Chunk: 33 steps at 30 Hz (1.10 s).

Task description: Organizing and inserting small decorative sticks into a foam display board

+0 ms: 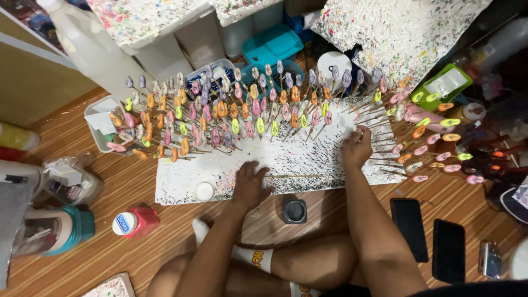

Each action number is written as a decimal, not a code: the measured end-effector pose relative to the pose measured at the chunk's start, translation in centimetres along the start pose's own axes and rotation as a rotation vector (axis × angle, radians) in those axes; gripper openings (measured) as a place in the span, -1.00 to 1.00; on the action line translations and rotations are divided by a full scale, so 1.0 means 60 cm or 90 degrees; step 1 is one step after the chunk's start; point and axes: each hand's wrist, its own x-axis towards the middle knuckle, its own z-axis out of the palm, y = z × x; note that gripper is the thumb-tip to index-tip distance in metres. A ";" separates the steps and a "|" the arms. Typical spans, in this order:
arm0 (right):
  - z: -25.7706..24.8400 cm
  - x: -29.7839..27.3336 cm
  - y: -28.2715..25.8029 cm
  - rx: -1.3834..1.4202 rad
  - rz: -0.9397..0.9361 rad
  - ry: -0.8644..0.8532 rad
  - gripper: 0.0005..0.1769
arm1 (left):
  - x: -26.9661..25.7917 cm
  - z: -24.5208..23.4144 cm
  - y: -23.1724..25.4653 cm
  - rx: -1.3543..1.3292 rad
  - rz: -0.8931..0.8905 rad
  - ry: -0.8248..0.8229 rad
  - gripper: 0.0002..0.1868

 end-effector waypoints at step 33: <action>-0.108 -0.260 -0.136 -0.167 -0.598 -0.438 -0.80 | -0.136 -0.080 0.067 -0.404 0.275 0.392 -0.64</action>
